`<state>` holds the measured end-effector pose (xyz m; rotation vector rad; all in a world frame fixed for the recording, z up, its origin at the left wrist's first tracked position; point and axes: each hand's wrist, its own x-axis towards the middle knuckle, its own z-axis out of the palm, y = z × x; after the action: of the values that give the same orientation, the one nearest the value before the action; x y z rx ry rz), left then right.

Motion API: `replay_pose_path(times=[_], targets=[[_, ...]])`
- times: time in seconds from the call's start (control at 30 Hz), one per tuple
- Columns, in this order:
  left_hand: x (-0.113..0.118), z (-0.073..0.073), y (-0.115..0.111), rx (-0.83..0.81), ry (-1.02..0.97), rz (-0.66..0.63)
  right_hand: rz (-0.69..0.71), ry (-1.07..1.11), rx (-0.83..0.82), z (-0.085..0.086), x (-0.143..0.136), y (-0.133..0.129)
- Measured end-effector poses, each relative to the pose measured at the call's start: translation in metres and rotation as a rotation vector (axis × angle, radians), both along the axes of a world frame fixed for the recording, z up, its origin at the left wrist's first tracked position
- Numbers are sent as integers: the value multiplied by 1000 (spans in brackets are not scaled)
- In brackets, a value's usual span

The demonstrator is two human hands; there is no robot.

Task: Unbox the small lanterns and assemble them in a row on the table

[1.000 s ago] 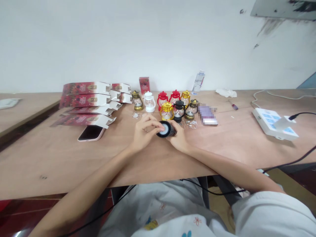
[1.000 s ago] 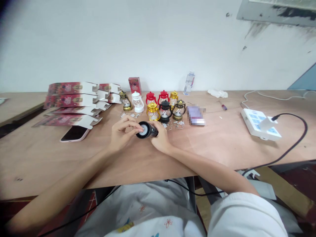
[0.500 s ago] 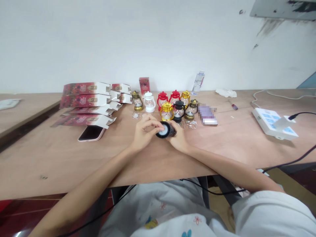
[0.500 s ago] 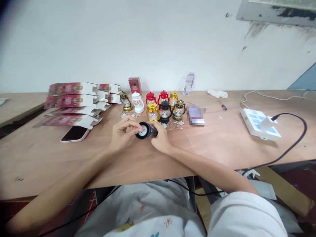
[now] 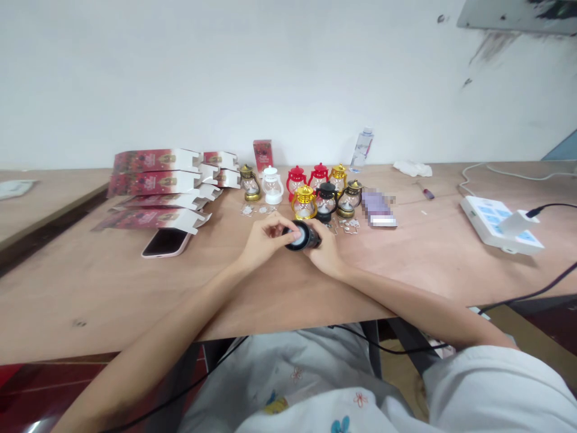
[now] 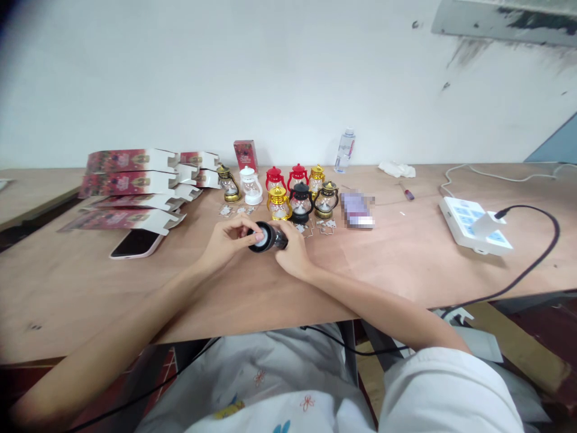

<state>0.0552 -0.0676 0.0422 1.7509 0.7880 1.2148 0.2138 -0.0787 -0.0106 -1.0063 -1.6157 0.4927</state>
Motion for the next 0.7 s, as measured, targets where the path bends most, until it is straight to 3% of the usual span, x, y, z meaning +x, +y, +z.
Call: replay_pose_path(times=[0.2, 0.4, 0.5, 0.7], targets=[[2, -2, 0, -337, -134, -98, -51, -47, -8, 0, 0, -1], [1, 1, 0, -445, -159, -72, -43, -88, 35, 2, 0, -3], [-1, 5, 2, -476, -164, -85, -22, -41, -24, 4, -1, -5], [-13, 5, 20, -514, -281, -17, 20, 88, -85, 11, -2, -11]])
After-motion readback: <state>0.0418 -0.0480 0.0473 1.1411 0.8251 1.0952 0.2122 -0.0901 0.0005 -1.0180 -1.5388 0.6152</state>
